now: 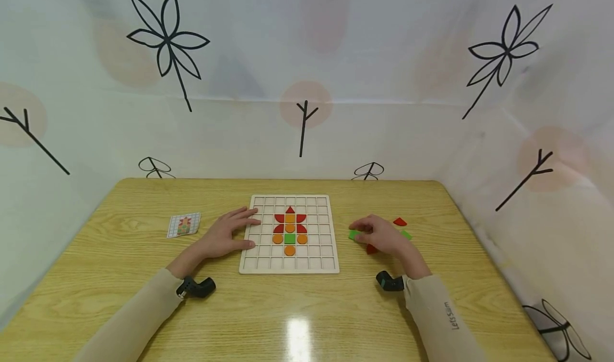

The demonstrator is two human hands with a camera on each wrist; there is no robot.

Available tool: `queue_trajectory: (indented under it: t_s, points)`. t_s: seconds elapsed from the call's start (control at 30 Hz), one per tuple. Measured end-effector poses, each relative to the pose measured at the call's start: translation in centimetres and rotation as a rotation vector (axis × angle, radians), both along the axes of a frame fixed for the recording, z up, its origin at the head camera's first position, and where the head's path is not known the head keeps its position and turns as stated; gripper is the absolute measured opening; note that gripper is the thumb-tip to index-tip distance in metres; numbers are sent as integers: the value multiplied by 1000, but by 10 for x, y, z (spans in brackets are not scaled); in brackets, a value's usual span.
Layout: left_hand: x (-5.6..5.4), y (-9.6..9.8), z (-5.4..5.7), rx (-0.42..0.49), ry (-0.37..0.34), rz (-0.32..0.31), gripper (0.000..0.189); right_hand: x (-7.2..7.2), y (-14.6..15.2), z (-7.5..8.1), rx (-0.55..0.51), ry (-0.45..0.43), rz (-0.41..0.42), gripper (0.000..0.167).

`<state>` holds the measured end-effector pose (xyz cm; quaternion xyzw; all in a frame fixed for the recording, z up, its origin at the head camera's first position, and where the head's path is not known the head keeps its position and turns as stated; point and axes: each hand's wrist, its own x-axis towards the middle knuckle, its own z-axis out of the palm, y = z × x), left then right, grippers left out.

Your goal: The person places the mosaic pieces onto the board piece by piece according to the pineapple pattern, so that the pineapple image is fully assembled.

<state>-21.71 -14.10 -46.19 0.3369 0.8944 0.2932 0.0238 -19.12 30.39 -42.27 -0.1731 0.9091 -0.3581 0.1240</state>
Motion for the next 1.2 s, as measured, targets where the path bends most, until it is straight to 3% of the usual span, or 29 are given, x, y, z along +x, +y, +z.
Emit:
queue_trajectory:
  t_s: [0.33, 0.57, 1.0, 1.2]
  points:
    - [-1, 0, -1, -6, 9, -3, 58, -1, -2, -3, -6, 18, 6, 23]
    - [-1, 1, 0, -7, 16, -8, 58, 0, 0, -6, -43, -6, -47, 18]
    - [1, -1, 0, -4, 6, 4, 58, 1, -9, 0, -41, 50, -44, 10]
    - [0, -1, -1, -2, 16, -1, 58, 1, -17, -5, -26, 124, -89, 12]
